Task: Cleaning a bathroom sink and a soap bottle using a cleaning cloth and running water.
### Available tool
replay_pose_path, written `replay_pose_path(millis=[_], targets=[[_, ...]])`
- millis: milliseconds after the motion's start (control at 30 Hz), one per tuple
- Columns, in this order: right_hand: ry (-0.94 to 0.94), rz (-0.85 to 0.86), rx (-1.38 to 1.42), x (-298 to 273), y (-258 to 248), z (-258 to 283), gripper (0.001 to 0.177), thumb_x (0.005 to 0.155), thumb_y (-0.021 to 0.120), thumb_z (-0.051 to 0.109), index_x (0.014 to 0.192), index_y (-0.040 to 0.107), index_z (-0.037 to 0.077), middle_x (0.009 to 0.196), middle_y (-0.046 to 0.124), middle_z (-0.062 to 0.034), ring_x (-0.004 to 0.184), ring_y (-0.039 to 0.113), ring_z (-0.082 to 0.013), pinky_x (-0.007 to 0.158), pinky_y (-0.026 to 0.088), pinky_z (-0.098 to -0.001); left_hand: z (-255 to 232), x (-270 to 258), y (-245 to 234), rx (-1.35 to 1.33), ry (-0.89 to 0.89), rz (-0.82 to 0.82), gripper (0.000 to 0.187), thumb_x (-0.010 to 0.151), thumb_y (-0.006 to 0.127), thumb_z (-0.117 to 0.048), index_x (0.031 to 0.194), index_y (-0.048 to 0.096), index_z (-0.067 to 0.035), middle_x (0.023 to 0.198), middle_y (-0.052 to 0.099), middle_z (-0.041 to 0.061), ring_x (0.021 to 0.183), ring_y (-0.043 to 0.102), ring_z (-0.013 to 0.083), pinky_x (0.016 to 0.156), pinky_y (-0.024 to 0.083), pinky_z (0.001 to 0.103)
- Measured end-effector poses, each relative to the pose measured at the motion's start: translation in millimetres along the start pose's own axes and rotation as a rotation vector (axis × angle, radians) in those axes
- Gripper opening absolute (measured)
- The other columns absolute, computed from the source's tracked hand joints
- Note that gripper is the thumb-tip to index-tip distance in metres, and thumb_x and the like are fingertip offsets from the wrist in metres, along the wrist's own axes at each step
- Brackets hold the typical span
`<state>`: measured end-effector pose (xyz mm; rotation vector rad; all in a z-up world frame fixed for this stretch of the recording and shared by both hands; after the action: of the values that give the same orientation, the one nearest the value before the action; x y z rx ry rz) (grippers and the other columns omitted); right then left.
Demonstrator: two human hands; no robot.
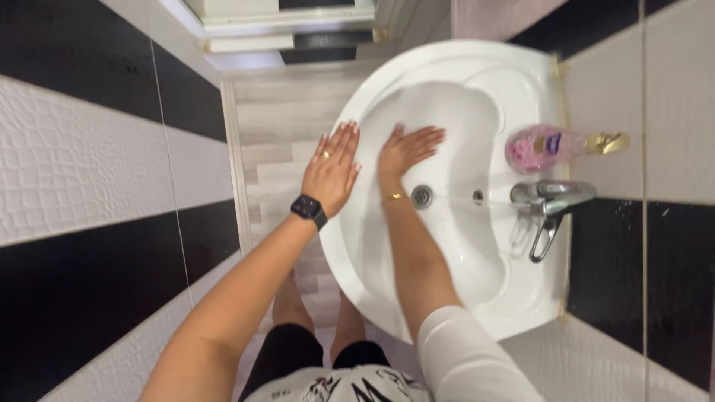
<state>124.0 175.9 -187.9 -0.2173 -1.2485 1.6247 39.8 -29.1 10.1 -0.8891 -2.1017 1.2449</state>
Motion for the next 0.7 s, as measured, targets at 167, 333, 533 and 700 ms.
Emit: replay_pose_path(millis=[167, 333, 533, 700], targets=[[0.200, 0.504, 0.677, -52, -32, 124, 0.078, 0.110, 0.032, 0.047, 0.164, 0.003, -0.002, 0.172, 0.002, -0.0213, 0.160, 0.001, -0.0352, 0.127, 0.003, -0.0479, 0, -5, 3, -0.033, -0.008, 0.012, 0.066, 0.105, 0.049, -0.028, 0.163, 0.025, -0.005, 0.169, 0.028, 0.010, 0.156, 0.026, 0.0242, 0.129, 0.021, 0.045], [-0.024, 0.992, 0.721, -155, -96, 58, 0.073, 0.105, 0.033, 0.042, 0.165, 0.012, 0.006, 0.175, 0.011, -0.0145, 0.162, 0.007, -0.0296, 0.127, 0.004, -0.0524, -4, -2, 0, -0.077, 0.000, 0.023, 0.065, 0.106, 0.047, -0.029, 0.162, 0.024, -0.004, 0.169, 0.027, 0.011, 0.156, 0.025, 0.0254, 0.128, 0.020, 0.046], [-0.344, 0.638, 0.055, -100, -47, 33, 0.076, 0.105, 0.047, 0.039, 0.163, 0.017, -0.001, 0.171, 0.013, -0.0225, 0.161, 0.008, -0.0337, 0.126, 0.004, -0.0609, -3, -2, 3, -0.074, -0.011, 0.016, 0.064, 0.108, 0.047, -0.028, 0.163, 0.024, -0.004, 0.170, 0.027, 0.011, 0.157, 0.024, 0.0254, 0.129, 0.020, 0.045], [-0.027, 0.655, 0.675, -118, -49, 86, 0.064, 0.115, 0.029, 0.028, 0.167, 0.008, -0.004, 0.176, 0.010, -0.0237, 0.164, 0.005, -0.0340, 0.130, -0.002, -0.0588, 2, 2, 12, -0.039, -0.003, 0.065, 0.064, 0.108, 0.046, -0.028, 0.163, 0.021, -0.004, 0.170, 0.024, 0.010, 0.157, 0.022, 0.0245, 0.129, 0.019, 0.045]])
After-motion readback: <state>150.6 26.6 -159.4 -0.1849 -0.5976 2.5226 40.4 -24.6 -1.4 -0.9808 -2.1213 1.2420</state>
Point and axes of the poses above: each hand's wrist, its own x-axis towards the middle knuckle, its own y-axis out of the palm, z = x × y, the point moved 7 cm from there along x, towards the middle knuckle
